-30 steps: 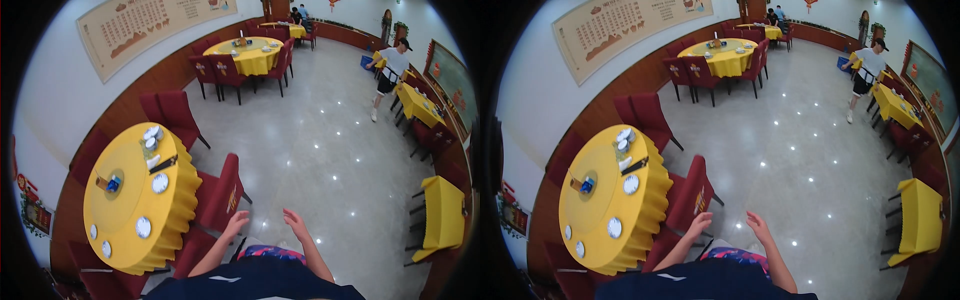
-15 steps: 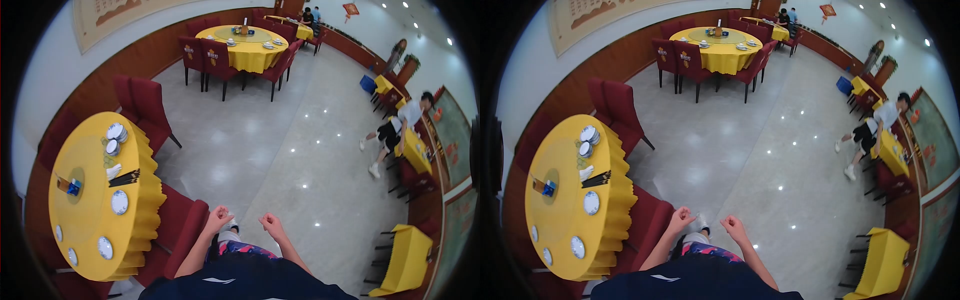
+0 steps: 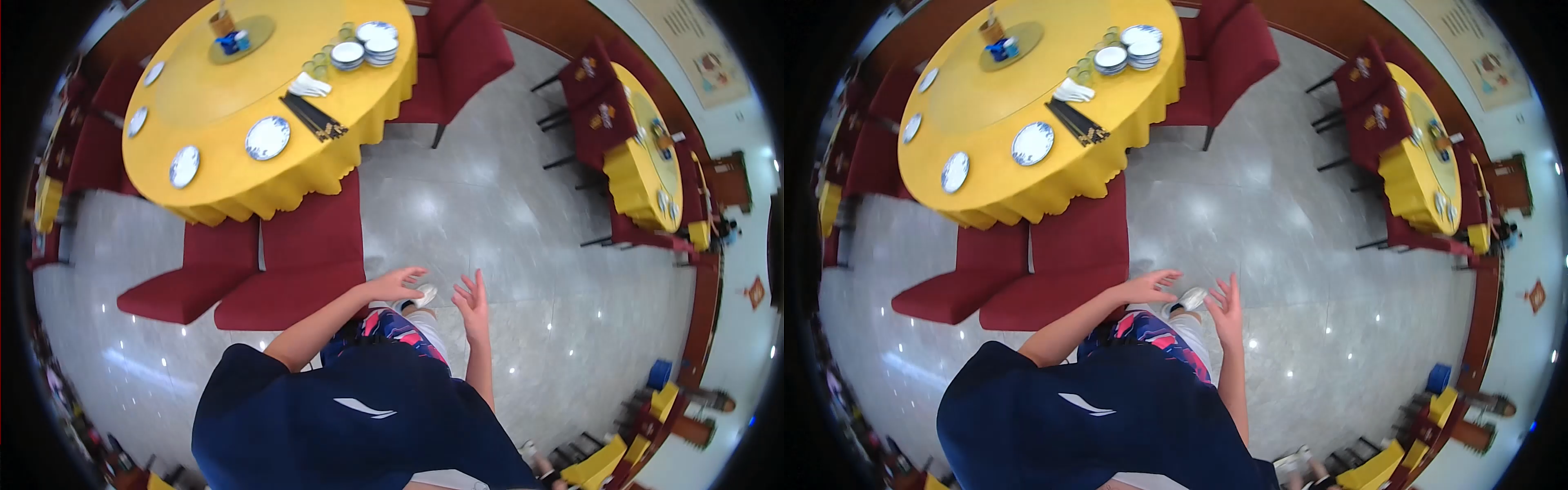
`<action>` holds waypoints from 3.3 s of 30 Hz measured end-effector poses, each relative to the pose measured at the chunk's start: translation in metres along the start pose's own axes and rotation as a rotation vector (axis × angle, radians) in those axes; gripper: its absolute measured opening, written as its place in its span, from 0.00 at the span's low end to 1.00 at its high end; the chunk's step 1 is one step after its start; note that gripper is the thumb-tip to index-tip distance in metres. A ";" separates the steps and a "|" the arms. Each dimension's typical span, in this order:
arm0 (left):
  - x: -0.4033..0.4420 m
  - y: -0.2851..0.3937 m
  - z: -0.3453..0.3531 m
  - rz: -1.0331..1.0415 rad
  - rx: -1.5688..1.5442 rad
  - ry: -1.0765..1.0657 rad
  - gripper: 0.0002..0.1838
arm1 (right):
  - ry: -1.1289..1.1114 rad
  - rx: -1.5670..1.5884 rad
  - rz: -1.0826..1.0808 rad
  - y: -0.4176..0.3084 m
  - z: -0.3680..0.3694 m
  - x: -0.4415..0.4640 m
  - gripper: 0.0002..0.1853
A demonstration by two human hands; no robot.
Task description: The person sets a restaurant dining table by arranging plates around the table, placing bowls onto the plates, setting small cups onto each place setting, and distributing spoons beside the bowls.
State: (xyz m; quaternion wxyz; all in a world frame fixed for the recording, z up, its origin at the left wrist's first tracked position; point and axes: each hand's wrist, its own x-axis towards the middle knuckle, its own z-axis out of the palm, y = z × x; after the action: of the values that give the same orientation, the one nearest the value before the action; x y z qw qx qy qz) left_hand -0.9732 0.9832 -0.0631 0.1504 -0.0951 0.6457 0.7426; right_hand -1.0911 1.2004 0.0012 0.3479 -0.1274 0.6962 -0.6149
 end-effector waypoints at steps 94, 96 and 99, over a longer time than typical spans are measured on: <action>0.277 0.144 -0.314 0.424 -1.654 1.853 0.21 | -0.591 -0.487 0.365 -0.105 0.353 1.051 0.16; 0.272 0.147 -0.318 0.366 -1.683 1.857 0.21 | -0.553 -0.514 0.376 -0.108 0.352 1.050 0.22; 0.266 0.143 -0.321 0.374 -1.654 1.883 0.22 | -0.591 -0.502 0.390 -0.113 0.351 1.047 0.20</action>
State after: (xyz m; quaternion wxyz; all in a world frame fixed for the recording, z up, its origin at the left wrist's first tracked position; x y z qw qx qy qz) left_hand -1.2886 0.6753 -0.0672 -0.5767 -0.5579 -0.1492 0.5779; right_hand -1.6539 0.2740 -0.2357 0.6003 -0.2448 0.7056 -0.2862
